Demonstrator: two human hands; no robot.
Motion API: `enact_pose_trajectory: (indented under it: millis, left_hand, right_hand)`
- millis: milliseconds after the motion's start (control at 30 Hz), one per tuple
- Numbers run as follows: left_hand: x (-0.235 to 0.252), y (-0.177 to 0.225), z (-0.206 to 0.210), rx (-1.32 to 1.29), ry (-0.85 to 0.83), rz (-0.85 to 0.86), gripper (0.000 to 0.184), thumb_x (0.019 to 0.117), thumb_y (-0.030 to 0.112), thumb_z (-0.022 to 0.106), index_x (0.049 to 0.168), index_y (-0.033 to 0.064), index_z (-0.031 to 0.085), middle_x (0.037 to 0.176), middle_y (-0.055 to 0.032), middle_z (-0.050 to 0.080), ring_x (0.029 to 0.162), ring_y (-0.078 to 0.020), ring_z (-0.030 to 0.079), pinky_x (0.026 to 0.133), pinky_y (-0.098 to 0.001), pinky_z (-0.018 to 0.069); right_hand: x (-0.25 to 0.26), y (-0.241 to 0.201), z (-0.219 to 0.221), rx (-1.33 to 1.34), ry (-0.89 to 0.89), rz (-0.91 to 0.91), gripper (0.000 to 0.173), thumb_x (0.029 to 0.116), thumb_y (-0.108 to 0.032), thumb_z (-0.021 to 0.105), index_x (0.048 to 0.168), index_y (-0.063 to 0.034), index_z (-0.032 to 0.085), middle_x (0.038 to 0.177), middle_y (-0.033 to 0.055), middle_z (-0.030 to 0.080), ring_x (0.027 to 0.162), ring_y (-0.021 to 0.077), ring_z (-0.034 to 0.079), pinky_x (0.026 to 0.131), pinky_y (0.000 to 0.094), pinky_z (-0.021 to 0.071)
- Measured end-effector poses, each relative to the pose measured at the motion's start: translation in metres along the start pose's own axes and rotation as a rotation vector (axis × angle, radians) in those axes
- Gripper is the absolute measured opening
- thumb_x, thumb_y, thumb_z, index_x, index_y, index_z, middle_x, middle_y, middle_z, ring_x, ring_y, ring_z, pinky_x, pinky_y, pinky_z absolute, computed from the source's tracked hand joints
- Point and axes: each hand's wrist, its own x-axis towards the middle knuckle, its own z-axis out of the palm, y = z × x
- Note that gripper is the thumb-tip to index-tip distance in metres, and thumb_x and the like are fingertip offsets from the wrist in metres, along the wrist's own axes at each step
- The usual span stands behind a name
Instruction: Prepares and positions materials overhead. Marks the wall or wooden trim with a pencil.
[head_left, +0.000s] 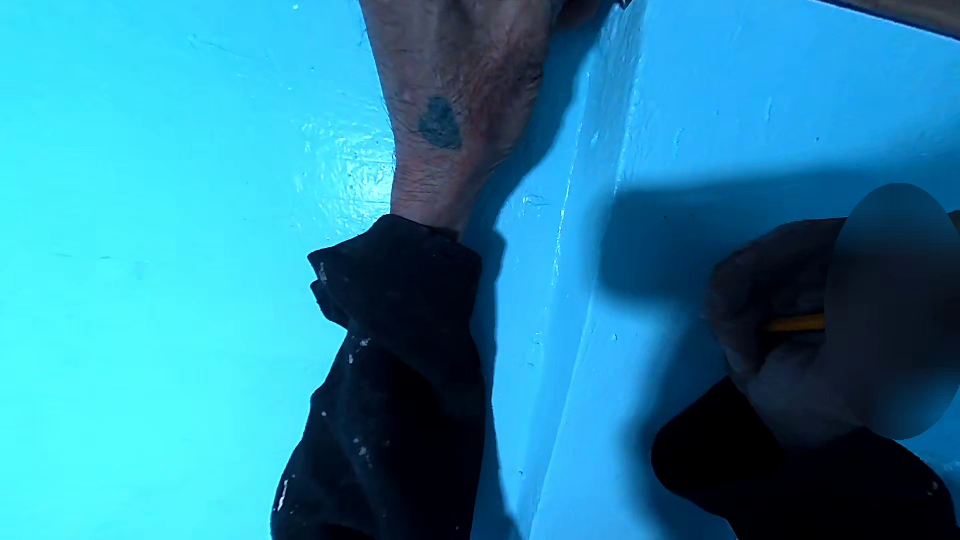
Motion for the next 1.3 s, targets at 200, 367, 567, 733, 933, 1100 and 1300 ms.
enact_pose_trajectory:
  millis: [200, 367, 567, 733, 933, 1100, 1300]
  left_hand:
    - [-0.003, -0.001, -0.001, 0.068, -0.016, 0.017, 0.030, 0.0807, -0.001, 0.076, 0.064, 0.0140, 0.056, 0.058, 0.0111, 0.049, 0.053, 0.0070, 0.050, 0.052, -0.0110, 0.0434]
    - [-0.002, -0.001, 0.001, 0.067, -0.002, 0.018, 0.031, 0.0789, -0.004, 0.075, 0.063, 0.0139, 0.055, 0.057, 0.0106, 0.049, 0.052, 0.0066, 0.049, 0.051, -0.0111, 0.0430]
    - [-0.003, 0.001, 0.002, 0.050, -0.002, 0.011, 0.029, 0.0808, -0.006, 0.072, 0.064, 0.0119, 0.056, 0.057, 0.0100, 0.048, 0.052, 0.0068, 0.048, 0.052, -0.0107, 0.0419]
    - [0.000, 0.001, 0.002, 0.046, -0.004, 0.025, 0.030, 0.0804, -0.005, 0.073, 0.063, 0.0121, 0.056, 0.056, 0.0102, 0.046, 0.050, 0.0068, 0.046, 0.050, -0.0110, 0.0402]
    - [-0.001, 0.001, 0.002, 0.019, -0.008, 0.021, 0.030, 0.0801, -0.007, 0.071, 0.062, 0.0112, 0.056, 0.056, 0.0093, 0.045, 0.050, 0.0062, 0.044, 0.049, -0.0113, 0.0391]
    - [-0.001, 0.003, 0.003, 0.041, -0.010, 0.032, 0.025, 0.0801, -0.005, 0.073, 0.065, 0.0085, 0.058, 0.057, 0.0077, 0.046, 0.051, 0.0053, 0.046, 0.051, -0.0122, 0.0396]
    - [-0.002, 0.004, 0.004, 0.054, 0.003, 0.037, 0.026, 0.0791, -0.006, 0.073, 0.063, 0.0075, 0.058, 0.056, 0.0068, 0.044, 0.050, 0.0047, 0.044, 0.049, -0.0118, 0.0375]
  right_hand:
    - [-0.002, 0.000, -0.002, -0.011, -0.012, 0.021, 0.033, 0.1127, -0.033, 0.035, 0.101, -0.0159, 0.061, 0.079, -0.0073, 0.069, 0.052, -0.0002, 0.058, 0.042, 0.0142, 0.0477]
    - [-0.001, 0.000, 0.000, 0.011, -0.022, 0.025, 0.034, 0.1126, -0.037, 0.034, 0.101, -0.0169, 0.059, 0.079, -0.0069, 0.069, 0.052, 0.0017, 0.060, 0.043, 0.0156, 0.0508]
    - [-0.001, -0.002, -0.001, 0.040, -0.006, 0.074, 0.037, 0.1123, -0.040, 0.033, 0.101, -0.0160, 0.059, 0.075, -0.0047, 0.069, 0.049, 0.0055, 0.061, 0.040, 0.0197, 0.0516]
    - [0.001, -0.002, -0.004, 0.082, -0.020, 0.092, 0.037, 0.1122, -0.040, 0.032, 0.106, -0.0160, 0.060, 0.077, -0.0041, 0.072, 0.049, 0.0068, 0.063, 0.040, 0.0209, 0.0529]
    - [0.008, -0.005, -0.010, 0.021, -0.117, 0.134, 0.049, 0.0994, -0.066, 0.045, 0.111, -0.0219, 0.061, 0.070, -0.0103, 0.068, 0.042, 0.0014, 0.056, 0.033, 0.0171, 0.0451]
    - [0.010, -0.007, -0.010, 0.107, -0.098, 0.216, 0.066, 0.0982, -0.075, 0.027, 0.110, -0.0207, 0.062, 0.071, -0.0082, 0.069, 0.044, 0.0023, 0.059, 0.036, 0.0180, 0.0476]
    - [0.007, -0.003, -0.007, -0.030, -0.040, 0.138, 0.033, 0.1124, -0.036, 0.031, 0.130, -0.0169, 0.051, 0.083, -0.0085, 0.064, 0.050, 0.0022, 0.054, 0.039, 0.0168, 0.0462]
